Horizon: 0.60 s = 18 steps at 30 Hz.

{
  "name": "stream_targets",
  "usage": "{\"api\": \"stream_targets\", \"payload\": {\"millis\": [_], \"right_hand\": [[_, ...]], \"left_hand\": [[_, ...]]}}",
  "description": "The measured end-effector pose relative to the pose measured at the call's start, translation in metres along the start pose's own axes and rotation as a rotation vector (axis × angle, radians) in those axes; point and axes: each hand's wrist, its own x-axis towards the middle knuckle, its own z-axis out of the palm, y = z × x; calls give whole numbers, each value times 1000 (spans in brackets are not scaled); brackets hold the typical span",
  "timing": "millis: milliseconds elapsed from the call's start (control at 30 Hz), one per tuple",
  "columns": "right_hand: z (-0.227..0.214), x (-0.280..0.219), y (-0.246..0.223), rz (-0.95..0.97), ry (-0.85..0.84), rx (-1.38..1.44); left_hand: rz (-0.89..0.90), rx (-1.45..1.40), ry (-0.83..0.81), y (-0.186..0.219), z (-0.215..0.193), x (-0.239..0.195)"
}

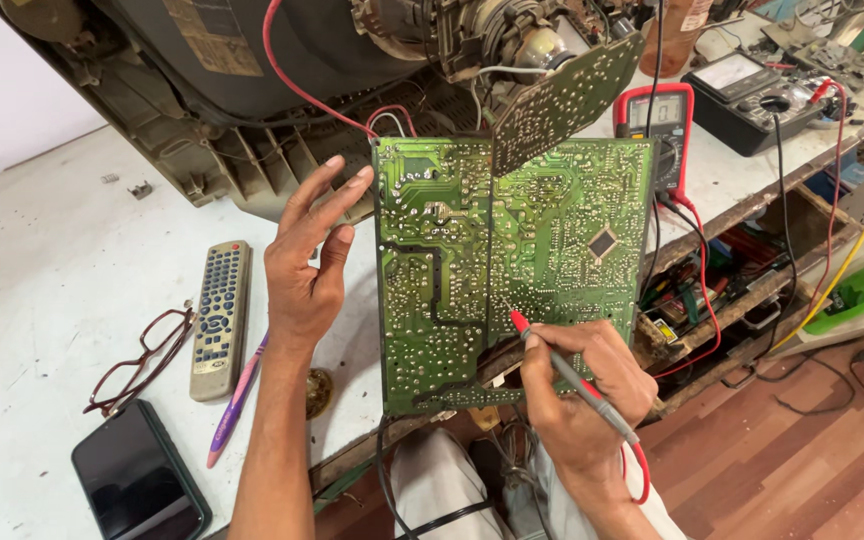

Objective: The person uses a multimeter to test points on a green circuit board removed from a CRT television. They hold the board with one hand and probe various solder joints and traces with the multimeter probes, occasionally adjusting the board's position.

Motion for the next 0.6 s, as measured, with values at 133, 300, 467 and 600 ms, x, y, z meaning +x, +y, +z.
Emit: {"api": "stream_targets", "payload": {"millis": [133,300,467,600], "right_hand": [[3,-1,-1,2,-9,20],[5,-2,-5,29,-11,26],[6,-3,-7,59,-21,62],[6,-3,-5,30,6,35]], "left_hand": [[6,2,1,0,0,0],[4,16,3,0,0,0],[11,-7,6,-1,0,0],[0,-10,8,-2,0,-1]]}}
